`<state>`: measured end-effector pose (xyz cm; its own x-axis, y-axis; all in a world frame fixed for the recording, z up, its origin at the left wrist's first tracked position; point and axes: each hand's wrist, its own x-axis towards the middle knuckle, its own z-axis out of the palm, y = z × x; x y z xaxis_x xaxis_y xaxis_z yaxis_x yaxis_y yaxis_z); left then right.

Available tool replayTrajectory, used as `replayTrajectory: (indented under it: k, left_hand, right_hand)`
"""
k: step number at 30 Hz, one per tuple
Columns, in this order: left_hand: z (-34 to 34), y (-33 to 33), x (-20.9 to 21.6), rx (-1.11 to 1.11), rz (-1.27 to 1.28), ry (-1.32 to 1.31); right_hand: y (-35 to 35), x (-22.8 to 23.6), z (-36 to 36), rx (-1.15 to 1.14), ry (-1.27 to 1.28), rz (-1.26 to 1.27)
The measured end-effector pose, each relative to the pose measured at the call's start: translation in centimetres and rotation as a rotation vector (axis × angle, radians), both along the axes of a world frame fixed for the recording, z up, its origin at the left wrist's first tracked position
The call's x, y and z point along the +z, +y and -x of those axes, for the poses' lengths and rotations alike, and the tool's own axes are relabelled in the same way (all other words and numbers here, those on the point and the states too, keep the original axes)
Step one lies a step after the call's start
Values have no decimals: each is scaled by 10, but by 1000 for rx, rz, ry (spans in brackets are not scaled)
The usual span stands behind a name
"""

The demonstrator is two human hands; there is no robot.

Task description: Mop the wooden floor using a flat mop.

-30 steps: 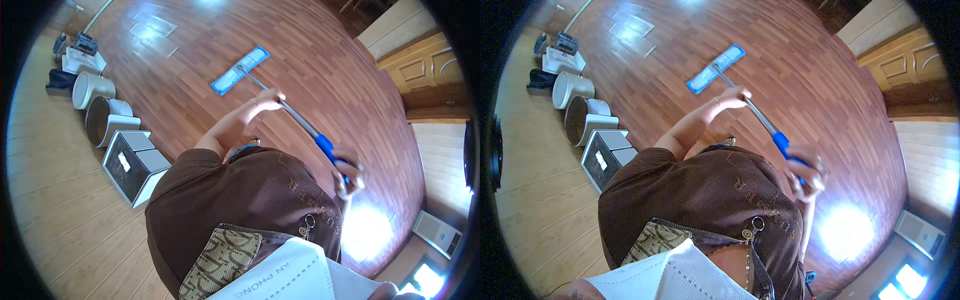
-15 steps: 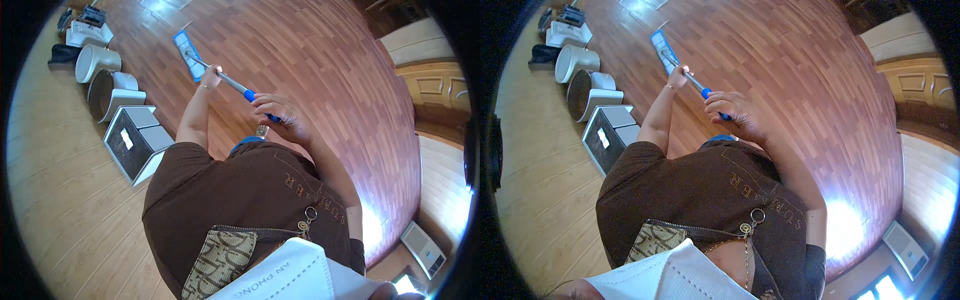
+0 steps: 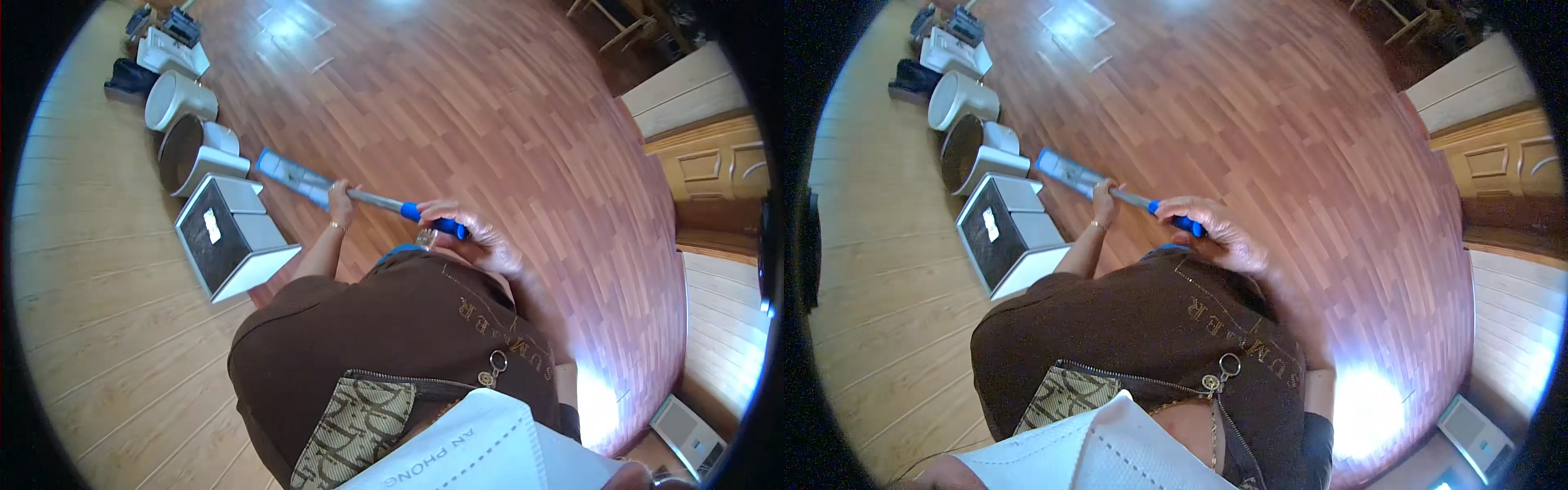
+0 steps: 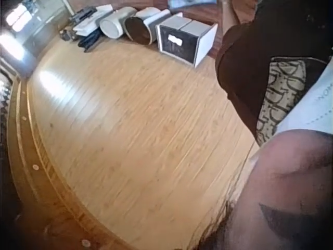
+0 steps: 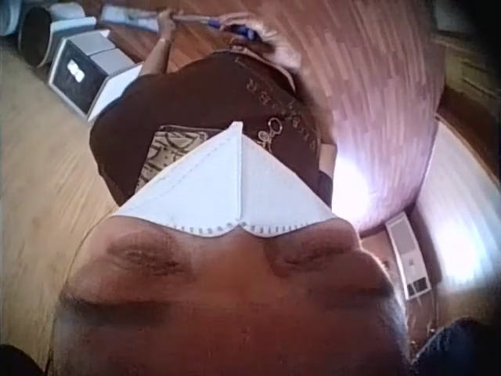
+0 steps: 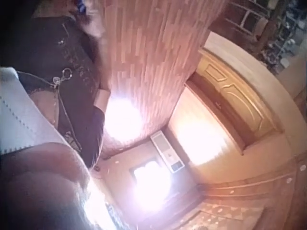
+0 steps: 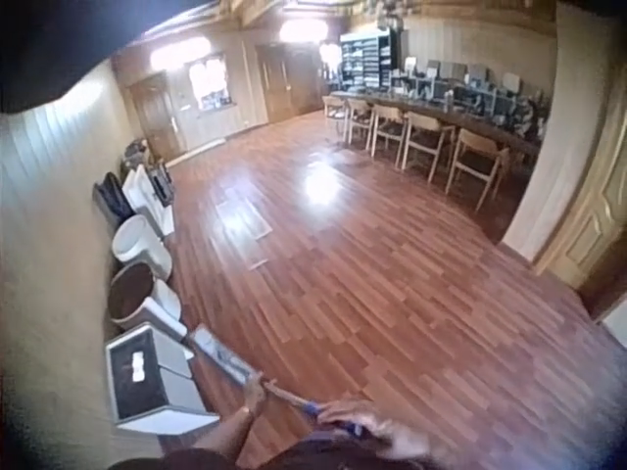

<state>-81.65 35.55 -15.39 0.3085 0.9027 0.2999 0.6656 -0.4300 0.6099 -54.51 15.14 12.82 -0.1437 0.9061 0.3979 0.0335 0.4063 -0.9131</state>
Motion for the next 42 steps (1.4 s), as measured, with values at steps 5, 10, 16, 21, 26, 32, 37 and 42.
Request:
replayTrajectory:
  k: [5, 10, 16, 21, 26, 32, 37, 42]
  left_hand:
    - [-10, -40, 28, -33, -23, 125]
    - [-51, -59, 67, -255, -80, 65]
    - [-105, -86, 91, -440, 273, -147]
    - [-137, -122, 152, -661, 325, -50]
    - [-161, -139, 153, -833, 382, -24]
    - [-104, -166, 189, -934, 689, -272]
    - [-29, -172, 239, -836, 675, -481]
    - [-95, -148, 312, -775, 686, -654]
  right_hand:
    - [-31, 34, -4, -40, 118, 92]
    - [-64, 85, -18, -155, -22, 13]
    - [-103, 124, -12, -158, -140, -170]
    - [-111, 138, -12, 112, 12, -211]
    - [-91, 130, -8, 170, -199, -459]
    - [-89, 124, 6, 273, -288, -432]
    - [-77, 100, 12, 152, -252, -389]
    - [-60, 73, 0, -36, -117, -399]
